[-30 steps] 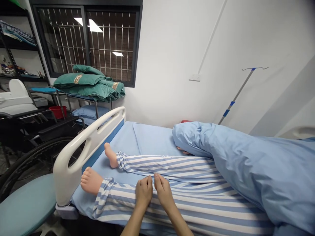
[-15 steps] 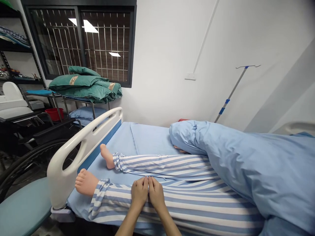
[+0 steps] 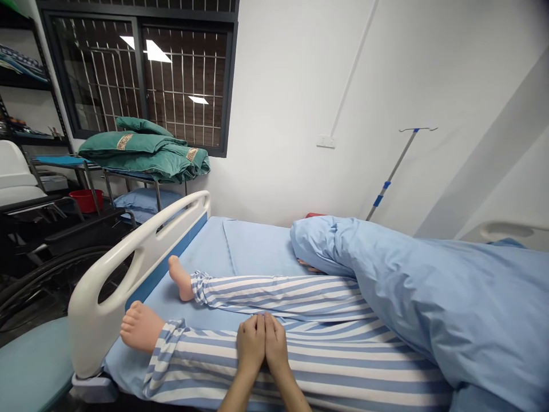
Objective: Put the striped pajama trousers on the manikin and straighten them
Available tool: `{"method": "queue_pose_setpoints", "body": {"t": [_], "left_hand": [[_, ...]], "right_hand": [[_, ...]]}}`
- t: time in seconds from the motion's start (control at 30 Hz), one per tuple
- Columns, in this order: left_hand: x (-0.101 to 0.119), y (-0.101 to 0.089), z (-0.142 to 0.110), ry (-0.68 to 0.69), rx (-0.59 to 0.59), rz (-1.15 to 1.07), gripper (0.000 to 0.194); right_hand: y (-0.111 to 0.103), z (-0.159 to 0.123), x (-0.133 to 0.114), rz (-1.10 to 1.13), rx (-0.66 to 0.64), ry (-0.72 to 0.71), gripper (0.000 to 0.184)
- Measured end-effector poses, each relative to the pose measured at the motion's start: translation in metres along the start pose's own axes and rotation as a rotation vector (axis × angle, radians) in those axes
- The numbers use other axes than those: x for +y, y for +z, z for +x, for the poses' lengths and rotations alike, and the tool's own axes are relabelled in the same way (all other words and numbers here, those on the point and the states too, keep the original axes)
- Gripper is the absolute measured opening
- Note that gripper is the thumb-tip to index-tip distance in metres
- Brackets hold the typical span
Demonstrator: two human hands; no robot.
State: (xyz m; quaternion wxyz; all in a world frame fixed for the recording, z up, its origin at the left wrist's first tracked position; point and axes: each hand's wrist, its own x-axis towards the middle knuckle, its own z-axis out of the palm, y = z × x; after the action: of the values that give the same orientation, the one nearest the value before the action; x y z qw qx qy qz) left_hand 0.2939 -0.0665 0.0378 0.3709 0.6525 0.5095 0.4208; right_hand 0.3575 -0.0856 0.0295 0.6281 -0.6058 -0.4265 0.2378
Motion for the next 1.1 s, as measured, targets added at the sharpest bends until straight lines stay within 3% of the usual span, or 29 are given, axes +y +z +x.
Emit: {"method": "queue_pose_setpoints", "body": {"t": [0.3, 0.57, 0.83, 1.1], "left_hand": [[-0.004, -0.002, 0.002, -0.009, -0.039, 0.095, 0.039], [-0.003, -0.002, 0.001, 0.014, -0.078, 0.137, 0.041], [0.001, -0.001, -0.001, 0.022, -0.053, 0.143, 0.039], [-0.001, 0.000, -0.001, 0.023, -0.088, 0.139, 0.037]], "right_hand": [[0.003, 0.002, -0.006, 0.020, 0.004, 0.011, 0.040], [-0.018, 0.003, -0.038, -0.170, -0.057, -0.075, 0.042], [-0.010, -0.002, -0.025, -0.242, 0.032, -0.073, 0.037], [-0.012, -0.004, -0.033, -0.274, 0.040, -0.102, 0.038]]}}
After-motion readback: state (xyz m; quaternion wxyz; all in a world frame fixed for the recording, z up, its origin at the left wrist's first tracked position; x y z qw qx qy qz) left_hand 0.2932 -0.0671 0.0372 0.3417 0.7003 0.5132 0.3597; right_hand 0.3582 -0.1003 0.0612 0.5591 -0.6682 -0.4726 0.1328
